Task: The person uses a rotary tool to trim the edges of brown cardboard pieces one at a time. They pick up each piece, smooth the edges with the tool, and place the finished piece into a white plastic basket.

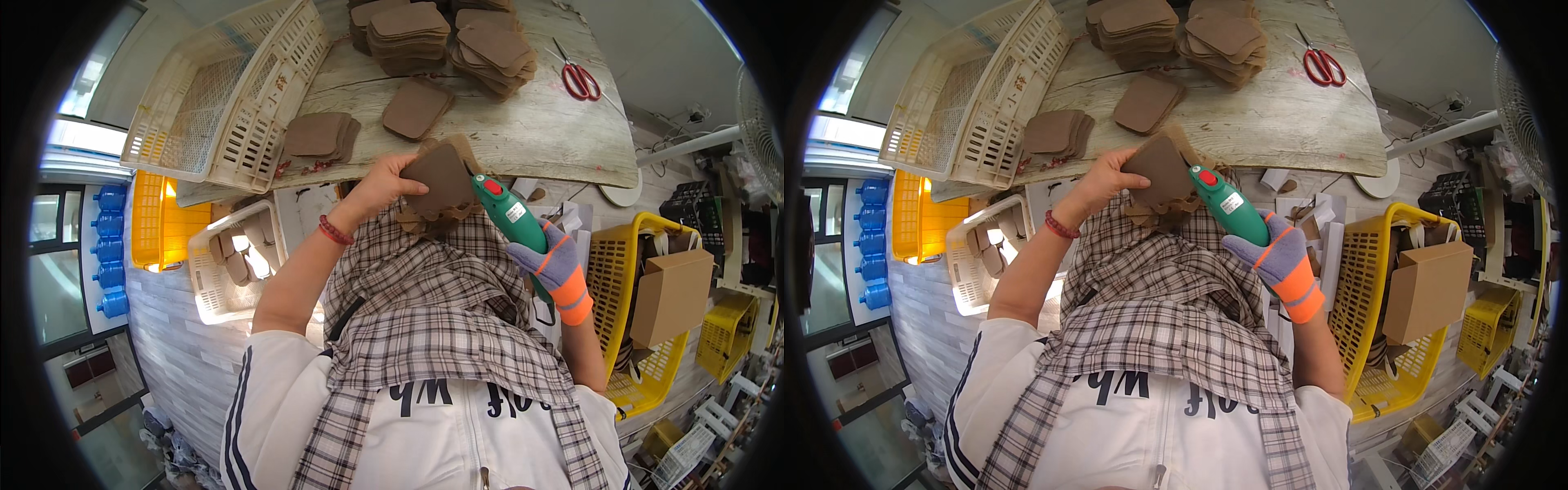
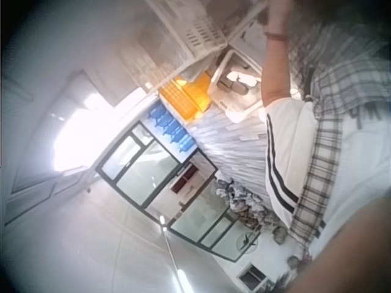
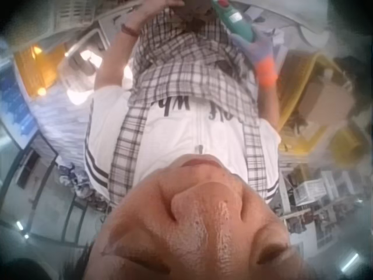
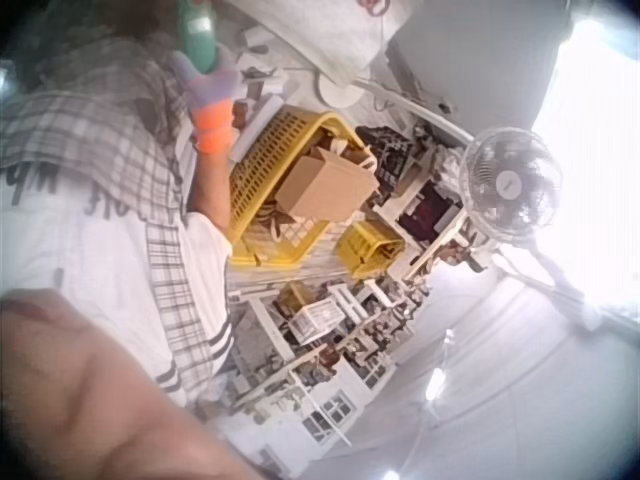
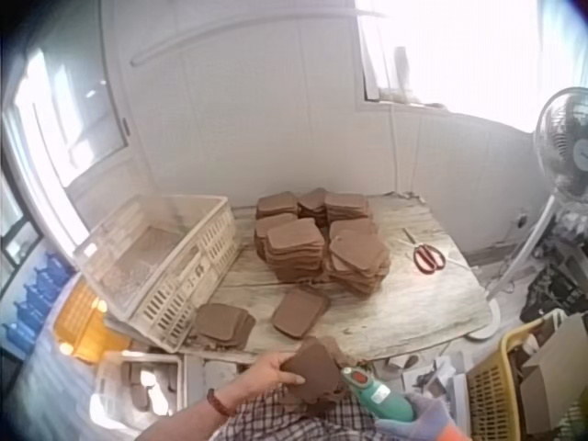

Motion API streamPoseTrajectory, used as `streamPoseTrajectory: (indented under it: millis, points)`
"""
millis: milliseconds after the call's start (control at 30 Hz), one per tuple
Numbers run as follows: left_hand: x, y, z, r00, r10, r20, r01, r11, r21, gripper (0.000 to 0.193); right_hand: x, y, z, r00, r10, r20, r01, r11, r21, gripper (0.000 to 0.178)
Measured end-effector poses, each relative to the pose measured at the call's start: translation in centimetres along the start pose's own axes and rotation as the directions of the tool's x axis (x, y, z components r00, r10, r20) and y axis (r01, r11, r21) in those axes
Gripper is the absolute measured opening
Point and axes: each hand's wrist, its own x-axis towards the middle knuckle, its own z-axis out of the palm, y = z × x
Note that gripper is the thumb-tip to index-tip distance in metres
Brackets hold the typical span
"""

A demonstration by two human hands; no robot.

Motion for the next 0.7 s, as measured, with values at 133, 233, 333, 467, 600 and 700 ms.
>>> streamPoseTrajectory:
  millis: [133, 233, 333, 467, 600, 700]
  points:
    - [-0.3, -0.7, 0.5, 0.996, -0.083, 0.031, 0.083, 0.996, 0.01, 0.048, 0.6, -0.2, 0.6, 1.0, -0.012, -0.01, 0.012, 1.0, 0.014, 0.044]
    - [-0.7, 0.0, 0.6, 0.994, -0.093, 0.056, 0.094, 0.996, -0.013, 0.045, 1.2, 0.0, 0.6, 0.999, -0.031, -0.018, 0.029, 0.997, -0.071, 0.045]
    - [-0.5, -0.1, -0.4, 1.0, 0.022, 0.01, -0.023, 0.996, 0.083, 0.034, 1.2, -0.5, 0.6, 0.998, 0.038, 0.039, -0.041, 0.995, 0.086, 0.046]
    - [-0.7, 0.0, -1.7, 0.971, 0.146, -0.19, -0.125, 0.985, 0.118, 0.021, 1.1, -0.2, 0.2, 0.995, 0.057, 0.086, -0.065, 0.993, 0.097, 0.046]
    - [-1.1, -0.4, -2.7, 0.959, 0.166, -0.228, -0.201, 0.97, -0.139, 0.019, 1.1, -0.1, 0.1, 0.986, 0.099, 0.132, -0.112, 0.989, 0.094, 0.045]
    - [-1.2, 0.0, -3.0, 0.966, 0.147, -0.212, -0.204, 0.938, -0.281, 0.017, 1.0, 0.0, 0.3, 0.982, 0.126, 0.143, -0.14, 0.986, 0.087, 0.046]
